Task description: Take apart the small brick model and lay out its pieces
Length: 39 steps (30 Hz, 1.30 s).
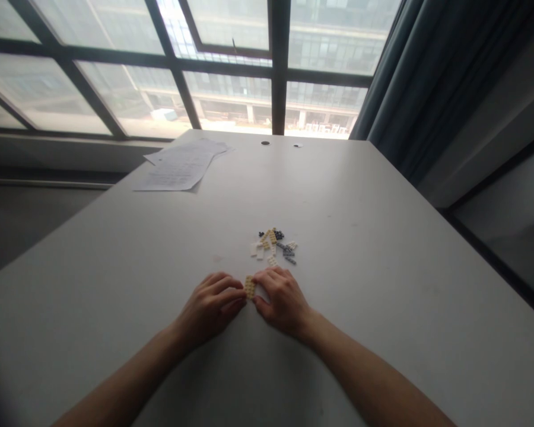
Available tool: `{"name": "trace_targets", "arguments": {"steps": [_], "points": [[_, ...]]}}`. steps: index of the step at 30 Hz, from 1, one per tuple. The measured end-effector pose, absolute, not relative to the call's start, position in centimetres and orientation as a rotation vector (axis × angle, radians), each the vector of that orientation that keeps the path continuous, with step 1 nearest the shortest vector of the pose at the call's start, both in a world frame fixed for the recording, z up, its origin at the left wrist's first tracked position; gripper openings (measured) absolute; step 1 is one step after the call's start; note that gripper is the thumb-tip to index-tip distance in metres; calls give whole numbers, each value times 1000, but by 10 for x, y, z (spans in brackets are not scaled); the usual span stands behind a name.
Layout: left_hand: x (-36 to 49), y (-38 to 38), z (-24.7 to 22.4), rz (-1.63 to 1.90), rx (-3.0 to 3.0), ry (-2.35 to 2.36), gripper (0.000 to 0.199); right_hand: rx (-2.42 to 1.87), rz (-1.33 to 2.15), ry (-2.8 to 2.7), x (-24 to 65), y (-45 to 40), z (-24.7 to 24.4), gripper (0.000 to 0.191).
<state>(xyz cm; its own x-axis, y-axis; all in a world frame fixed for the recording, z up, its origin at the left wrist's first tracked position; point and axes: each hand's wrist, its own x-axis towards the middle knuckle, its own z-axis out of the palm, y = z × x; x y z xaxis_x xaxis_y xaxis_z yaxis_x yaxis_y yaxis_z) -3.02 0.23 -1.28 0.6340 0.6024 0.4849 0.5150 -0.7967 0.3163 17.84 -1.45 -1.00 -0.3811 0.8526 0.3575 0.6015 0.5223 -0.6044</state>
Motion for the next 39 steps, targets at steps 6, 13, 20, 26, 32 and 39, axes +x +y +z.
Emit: {"name": "trace_targets", "arguments": {"steps": [6,13,20,26,32,39], "points": [[-30,3,-11,834,2710,894,12,-1179,506,-2135,178,-12,-10,30],[-29,3,-10,846,2729,907,13,-1181,495,-2138,177,-12,-10,31],[-30,3,-12,859,2721,922,11,-1208,505,-2140,177,-11,-11,32],[-30,3,-12,849,2701,930,10,-1210,505,-2140,175,-12,-9,31],[-31,4,-14,846,2700,930,10,-1214,492,-2149,175,-11,-11,32],[-31,2,-12,951,2671,1023,7,-1225,463,-2122,176,-13,-13,32]]}}
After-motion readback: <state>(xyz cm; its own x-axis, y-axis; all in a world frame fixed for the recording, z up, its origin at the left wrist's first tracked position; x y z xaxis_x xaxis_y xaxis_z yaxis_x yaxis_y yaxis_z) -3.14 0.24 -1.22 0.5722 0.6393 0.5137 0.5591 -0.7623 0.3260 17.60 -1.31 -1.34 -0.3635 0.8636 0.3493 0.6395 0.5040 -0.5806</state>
